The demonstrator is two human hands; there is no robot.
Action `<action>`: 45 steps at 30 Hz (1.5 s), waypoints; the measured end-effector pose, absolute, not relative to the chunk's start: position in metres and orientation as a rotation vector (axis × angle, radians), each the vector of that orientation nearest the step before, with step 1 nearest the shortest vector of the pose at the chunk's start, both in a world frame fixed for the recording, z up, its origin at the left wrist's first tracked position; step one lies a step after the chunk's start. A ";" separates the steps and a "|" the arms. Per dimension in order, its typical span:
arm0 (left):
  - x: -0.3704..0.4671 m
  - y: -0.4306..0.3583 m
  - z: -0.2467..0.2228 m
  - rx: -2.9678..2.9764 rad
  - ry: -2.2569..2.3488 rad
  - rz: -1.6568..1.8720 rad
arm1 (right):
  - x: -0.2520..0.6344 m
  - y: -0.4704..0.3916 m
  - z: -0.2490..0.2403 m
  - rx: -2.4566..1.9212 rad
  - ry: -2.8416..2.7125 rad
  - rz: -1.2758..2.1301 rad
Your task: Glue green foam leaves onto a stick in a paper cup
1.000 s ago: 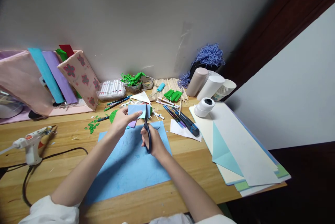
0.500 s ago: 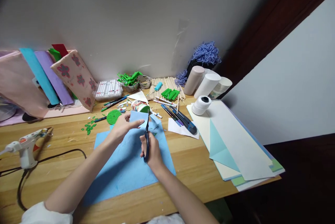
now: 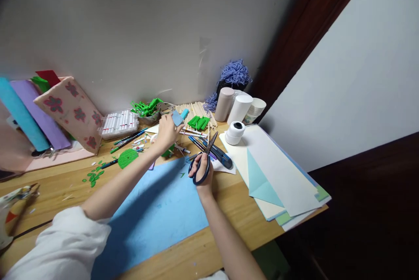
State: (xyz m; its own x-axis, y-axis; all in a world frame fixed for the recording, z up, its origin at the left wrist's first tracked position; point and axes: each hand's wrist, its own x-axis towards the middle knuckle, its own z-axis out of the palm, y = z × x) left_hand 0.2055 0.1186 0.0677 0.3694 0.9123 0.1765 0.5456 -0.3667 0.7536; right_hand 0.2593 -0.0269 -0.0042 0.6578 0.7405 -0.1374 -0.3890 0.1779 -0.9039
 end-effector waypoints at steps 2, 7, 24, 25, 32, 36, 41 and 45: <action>0.202 0.097 0.061 2.181 1.175 0.695 | 0.264 -0.026 -0.004 -1.114 -0.343 0.809; 0.198 0.058 0.036 2.317 1.103 0.404 | 0.265 -0.023 -0.003 -1.074 -0.332 0.822; 0.144 0.070 0.044 1.717 1.183 1.206 | 0.201 -0.051 -0.001 -0.859 -0.776 1.521; 0.143 0.068 0.045 1.716 1.182 1.237 | 0.201 -0.053 0.000 -0.849 -0.803 1.519; 0.143 0.062 0.050 1.752 1.165 1.239 | 0.199 -0.055 -0.007 -0.943 -0.846 1.463; 0.145 0.060 0.053 1.589 1.158 1.188 | 0.205 -0.052 -0.005 -1.144 -0.901 1.375; 0.148 0.054 0.060 1.538 1.167 1.118 | 0.215 -0.053 -0.003 -1.244 -1.056 1.228; 0.148 0.051 0.064 1.467 1.171 1.062 | 0.223 -0.054 -0.010 -1.336 -1.112 1.111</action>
